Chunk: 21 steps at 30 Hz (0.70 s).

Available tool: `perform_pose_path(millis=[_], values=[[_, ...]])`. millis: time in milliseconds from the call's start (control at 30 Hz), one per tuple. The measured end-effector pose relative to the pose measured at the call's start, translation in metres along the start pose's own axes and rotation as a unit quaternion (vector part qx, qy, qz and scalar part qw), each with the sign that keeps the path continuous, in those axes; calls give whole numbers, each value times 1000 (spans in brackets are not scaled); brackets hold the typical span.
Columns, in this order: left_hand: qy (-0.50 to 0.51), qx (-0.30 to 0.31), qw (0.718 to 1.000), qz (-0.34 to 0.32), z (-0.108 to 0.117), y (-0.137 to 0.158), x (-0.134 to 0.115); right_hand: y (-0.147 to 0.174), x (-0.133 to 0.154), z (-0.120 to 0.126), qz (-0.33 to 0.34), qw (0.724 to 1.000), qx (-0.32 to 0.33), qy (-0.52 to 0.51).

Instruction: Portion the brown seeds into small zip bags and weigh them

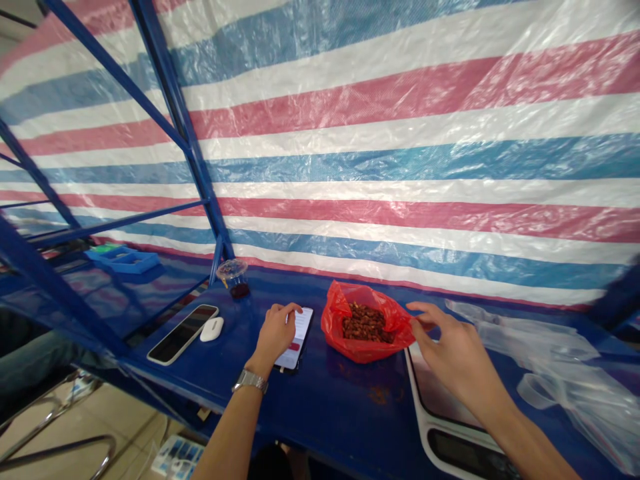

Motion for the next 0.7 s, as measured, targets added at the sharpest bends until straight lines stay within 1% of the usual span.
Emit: perform_pose_path(millis=[267, 433, 567, 700], values=[[8, -3, 1000, 18, -2, 1, -1, -1, 1, 2, 1, 1000, -3, -2], [49, -4, 998, 37, 3, -4, 3, -1, -3, 4, -2, 1000, -9, -2], [86, 17, 994, 60, 8, -4, 9, -1, -5, 5, -3, 1000, -6, 5], [111, 51, 990, 74, 13, 3, 12, -1, -5, 6, -3, 1000, -9, 13]])
Point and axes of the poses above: each hand's wrist, its own y-axis away from the middle knuckle, its own z-axis out of the back of the hand, x = y × z, the point moved 3 cm from there along -y, towards the middle knuckle, and after that the axes turned 6 degrees about y, right-handed, at the moved point
